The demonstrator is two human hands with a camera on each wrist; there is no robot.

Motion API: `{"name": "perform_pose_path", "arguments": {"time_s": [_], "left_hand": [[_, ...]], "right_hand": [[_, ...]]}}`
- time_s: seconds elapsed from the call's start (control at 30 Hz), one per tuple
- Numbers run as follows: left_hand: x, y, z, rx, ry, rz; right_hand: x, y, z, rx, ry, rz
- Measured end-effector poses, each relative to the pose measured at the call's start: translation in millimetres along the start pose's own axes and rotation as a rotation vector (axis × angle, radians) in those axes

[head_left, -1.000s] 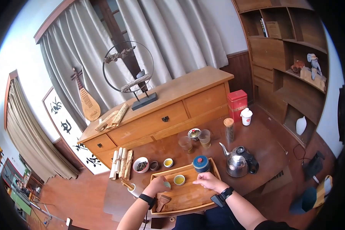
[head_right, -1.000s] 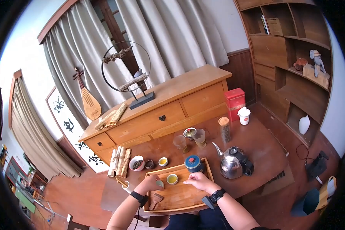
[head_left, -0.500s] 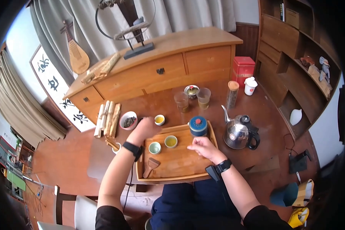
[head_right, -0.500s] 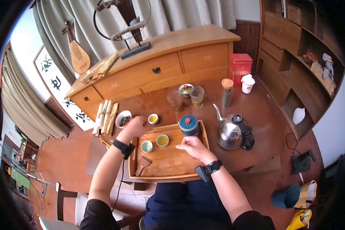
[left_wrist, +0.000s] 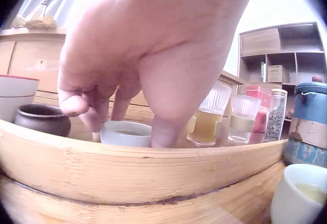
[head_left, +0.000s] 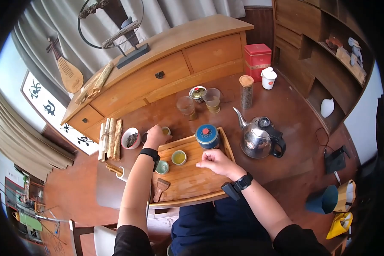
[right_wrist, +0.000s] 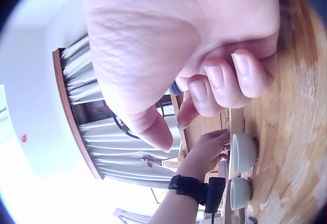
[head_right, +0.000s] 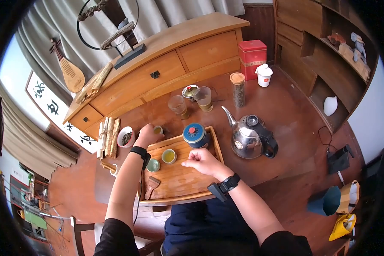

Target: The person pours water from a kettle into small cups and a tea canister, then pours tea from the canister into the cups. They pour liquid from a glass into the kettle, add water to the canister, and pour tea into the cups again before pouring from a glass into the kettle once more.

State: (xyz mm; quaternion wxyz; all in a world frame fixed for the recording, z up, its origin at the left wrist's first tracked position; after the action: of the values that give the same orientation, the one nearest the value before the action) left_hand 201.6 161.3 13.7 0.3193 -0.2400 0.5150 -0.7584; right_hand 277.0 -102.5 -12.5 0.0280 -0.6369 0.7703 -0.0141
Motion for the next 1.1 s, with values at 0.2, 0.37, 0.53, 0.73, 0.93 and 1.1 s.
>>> {"name": "perform_pose_path", "arguments": {"time_s": [0.2,0.37,0.53,0.73,0.93,1.1], "left_hand": [[-3.1,-15.5,-4.2,0.247,-0.033,0.016],[-7.6,-71.8,45.7,0.279,0.003,0.155],[-41.4,-83.5,81.3,0.348,0.103,0.171],[-58.6,-74.6,136.6,0.085,0.205,0.173],[-48.3,-65.6,180.1,-0.316,0.398,0.286],[-33.1,-46.0,199.9,-0.600,0.736,0.435]], "right_hand": [[0.8,-0.4,-2.3,-0.019,-0.012,0.019],[0.0,-1.1,-0.1,-0.022,-0.029,0.013],[-0.5,-1.2,-1.0,-0.032,-0.037,0.020],[1.1,-2.2,-5.5,-0.003,-0.053,0.025],[0.7,-3.9,-5.2,0.063,-0.069,0.038],[2.7,-4.2,-7.9,0.092,-0.065,0.037]]}}
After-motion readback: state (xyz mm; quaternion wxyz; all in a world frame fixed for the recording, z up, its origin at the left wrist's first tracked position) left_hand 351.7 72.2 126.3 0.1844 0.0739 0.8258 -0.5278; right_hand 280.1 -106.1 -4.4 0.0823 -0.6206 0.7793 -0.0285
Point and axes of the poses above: each hand's wrist, its own x-axis away from the middle knuckle, its own y-axis out of the palm, z = x × y, the point moved 10 cm from there along -x, towards the middle knuckle, and after that the axes turned 13 degrees about x, right-handed, at the moved point
